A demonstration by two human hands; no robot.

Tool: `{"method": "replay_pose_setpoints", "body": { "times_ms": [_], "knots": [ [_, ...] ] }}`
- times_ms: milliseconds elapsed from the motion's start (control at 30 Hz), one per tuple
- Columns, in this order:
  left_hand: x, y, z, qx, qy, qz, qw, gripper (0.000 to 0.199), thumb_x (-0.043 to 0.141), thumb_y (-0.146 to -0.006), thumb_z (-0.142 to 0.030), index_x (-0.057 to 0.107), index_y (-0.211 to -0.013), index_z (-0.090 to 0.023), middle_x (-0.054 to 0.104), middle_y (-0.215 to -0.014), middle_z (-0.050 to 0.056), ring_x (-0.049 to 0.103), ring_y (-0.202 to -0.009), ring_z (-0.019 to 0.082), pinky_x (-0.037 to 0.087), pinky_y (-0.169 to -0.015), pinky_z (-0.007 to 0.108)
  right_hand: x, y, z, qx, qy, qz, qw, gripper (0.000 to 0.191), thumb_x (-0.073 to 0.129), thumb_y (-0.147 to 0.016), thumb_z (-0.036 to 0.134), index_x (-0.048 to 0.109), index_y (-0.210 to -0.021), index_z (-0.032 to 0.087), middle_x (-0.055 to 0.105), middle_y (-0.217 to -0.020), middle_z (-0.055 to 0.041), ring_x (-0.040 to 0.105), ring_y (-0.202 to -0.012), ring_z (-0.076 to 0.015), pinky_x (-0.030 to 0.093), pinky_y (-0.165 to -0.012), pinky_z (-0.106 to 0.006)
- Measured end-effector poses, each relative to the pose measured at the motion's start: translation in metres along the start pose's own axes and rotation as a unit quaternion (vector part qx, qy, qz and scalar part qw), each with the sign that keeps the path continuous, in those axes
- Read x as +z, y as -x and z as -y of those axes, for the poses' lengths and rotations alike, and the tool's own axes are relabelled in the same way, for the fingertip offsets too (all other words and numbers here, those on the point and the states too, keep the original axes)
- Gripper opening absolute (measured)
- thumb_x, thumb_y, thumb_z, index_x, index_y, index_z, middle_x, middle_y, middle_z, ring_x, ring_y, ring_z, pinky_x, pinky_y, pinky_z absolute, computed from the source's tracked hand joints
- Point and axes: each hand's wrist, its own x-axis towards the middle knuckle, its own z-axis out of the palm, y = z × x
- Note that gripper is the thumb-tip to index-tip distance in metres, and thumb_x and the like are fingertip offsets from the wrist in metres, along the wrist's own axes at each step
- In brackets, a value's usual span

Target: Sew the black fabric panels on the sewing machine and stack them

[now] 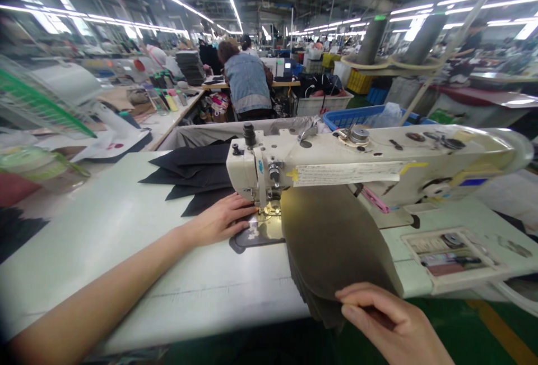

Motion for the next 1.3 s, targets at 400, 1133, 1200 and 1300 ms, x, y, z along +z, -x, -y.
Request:
{"method": "replay_pose_setpoints", "body": {
  "times_ms": [400,1133,1200,1300],
  "knots": [
    [0.005,0.0,0.005,0.009,0.02,-0.016,1.0,0.041,0.052,-0.102,-0.037,0.058,-0.139,-0.02,0.056,-0.146,0.012,0.047,-0.138,0.029,0.034,-0.118,0.048,0.005,0.007,-0.004,-0.129,0.145,-0.076,0.978,0.02,0.067,-0.089,0.045,0.078,-0.091,0.029,0.078,-0.099,-0.002,0.078,-0.08,-0.0175,0.061,-0.074,-0.017],
    [0.013,-0.012,-0.124,0.157,0.3,-0.017,0.941,0.049,0.062,-0.099,-0.034,0.056,-0.141,-0.008,0.059,-0.144,0.017,0.047,-0.142,0.026,0.035,-0.121,0.038,0.027,0.003,0.049,-0.077,0.14,-0.052,0.986,0.015,0.059,-0.089,0.023,0.072,-0.083,0.029,0.073,-0.088,0.003,0.069,-0.082,-0.0163,0.052,-0.077,-0.028],
    [0.015,-0.023,-0.128,0.163,0.311,-0.01,0.936,0.046,0.06,-0.1,-0.034,0.057,-0.139,-0.01,0.061,-0.142,0.016,0.048,-0.142,0.026,0.035,-0.121,0.039,0.015,0.005,0.05,-0.037,0.154,-0.046,0.986,0.015,0.059,-0.087,0.025,0.072,-0.082,0.03,0.074,-0.089,0.0031,0.069,-0.083,-0.0172,0.051,-0.077,-0.03],
    [0.015,-0.037,-0.137,0.177,0.307,-0.017,0.935,0.042,0.059,-0.101,-0.034,0.061,-0.135,-0.01,0.064,-0.138,0.015,0.052,-0.138,0.028,0.034,-0.12,0.041,0.003,0.007,0.053,-0.013,0.176,-0.057,0.983,0.015,0.058,-0.087,0.027,0.072,-0.081,0.03,0.074,-0.09,0.0032,0.069,-0.085,-0.018,0.05,-0.078,-0.031]
  ]
}}
